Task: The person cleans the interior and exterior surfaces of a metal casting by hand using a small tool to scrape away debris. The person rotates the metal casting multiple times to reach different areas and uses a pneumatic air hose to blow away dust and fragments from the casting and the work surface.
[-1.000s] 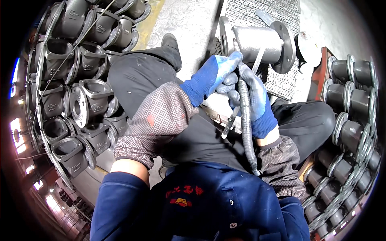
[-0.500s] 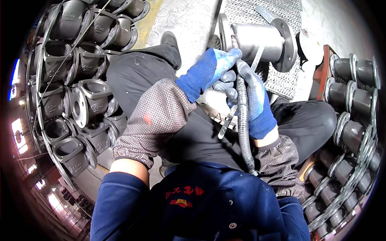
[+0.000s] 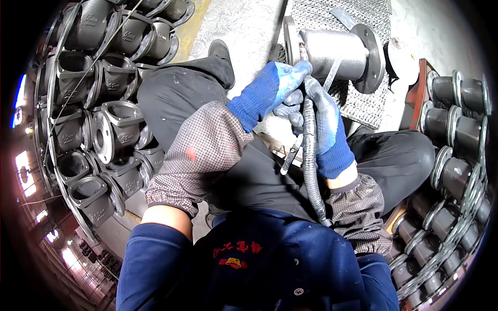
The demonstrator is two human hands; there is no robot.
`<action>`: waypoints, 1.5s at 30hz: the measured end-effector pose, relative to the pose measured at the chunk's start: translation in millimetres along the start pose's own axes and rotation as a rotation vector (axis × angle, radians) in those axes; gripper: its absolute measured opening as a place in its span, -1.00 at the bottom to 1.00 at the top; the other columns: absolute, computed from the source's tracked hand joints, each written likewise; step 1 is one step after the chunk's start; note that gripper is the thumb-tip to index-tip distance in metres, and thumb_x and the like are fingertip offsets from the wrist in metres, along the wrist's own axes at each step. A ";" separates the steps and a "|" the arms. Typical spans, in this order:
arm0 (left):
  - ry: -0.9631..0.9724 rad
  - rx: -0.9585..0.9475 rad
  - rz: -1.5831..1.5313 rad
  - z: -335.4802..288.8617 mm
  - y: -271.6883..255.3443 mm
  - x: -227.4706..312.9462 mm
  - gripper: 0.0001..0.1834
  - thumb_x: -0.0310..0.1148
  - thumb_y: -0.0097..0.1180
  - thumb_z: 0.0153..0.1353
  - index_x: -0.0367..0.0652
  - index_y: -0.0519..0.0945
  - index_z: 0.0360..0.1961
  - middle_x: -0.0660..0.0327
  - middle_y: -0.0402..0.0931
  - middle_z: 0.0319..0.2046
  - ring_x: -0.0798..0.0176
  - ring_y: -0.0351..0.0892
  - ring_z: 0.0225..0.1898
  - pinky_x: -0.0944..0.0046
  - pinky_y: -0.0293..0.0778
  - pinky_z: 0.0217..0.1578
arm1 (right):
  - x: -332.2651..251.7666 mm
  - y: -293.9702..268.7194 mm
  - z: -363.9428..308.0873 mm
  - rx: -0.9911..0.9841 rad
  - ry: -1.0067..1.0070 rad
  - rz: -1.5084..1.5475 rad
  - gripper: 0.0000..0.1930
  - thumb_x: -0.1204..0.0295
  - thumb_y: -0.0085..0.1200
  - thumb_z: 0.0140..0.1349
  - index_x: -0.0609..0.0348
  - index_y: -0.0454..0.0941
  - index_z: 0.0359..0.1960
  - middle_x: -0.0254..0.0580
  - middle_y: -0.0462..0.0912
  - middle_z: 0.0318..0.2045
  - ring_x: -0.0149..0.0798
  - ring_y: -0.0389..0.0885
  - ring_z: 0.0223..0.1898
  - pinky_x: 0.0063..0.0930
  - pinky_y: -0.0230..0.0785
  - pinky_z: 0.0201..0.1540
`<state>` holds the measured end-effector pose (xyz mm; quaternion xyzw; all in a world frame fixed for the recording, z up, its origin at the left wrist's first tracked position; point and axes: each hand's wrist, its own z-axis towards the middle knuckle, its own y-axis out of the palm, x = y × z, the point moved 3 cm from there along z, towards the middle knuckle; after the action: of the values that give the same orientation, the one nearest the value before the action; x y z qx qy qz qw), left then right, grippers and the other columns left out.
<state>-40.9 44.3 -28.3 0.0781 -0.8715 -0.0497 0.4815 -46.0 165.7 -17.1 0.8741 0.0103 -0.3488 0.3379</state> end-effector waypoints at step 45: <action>-0.032 -0.005 -0.002 -2.1 -2.3 6.0 -0.54 -0.08 -0.10 0.28 -0.26 0.53 -0.54 0.33 0.31 -0.83 0.50 0.20 -0.85 0.45 0.16 -0.84 | -1.7 10.8 -2.7 0.057 0.094 0.085 -0.74 0.15 -0.16 0.30 0.08 0.36 -0.24 -0.37 0.48 -0.60 -0.52 0.37 -0.74 -0.74 0.19 -0.76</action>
<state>-42.1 40.9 -22.6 0.0768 -0.8790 -0.0536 0.4675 -42.9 159.3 -8.3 0.8984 -0.0209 -0.2929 0.3265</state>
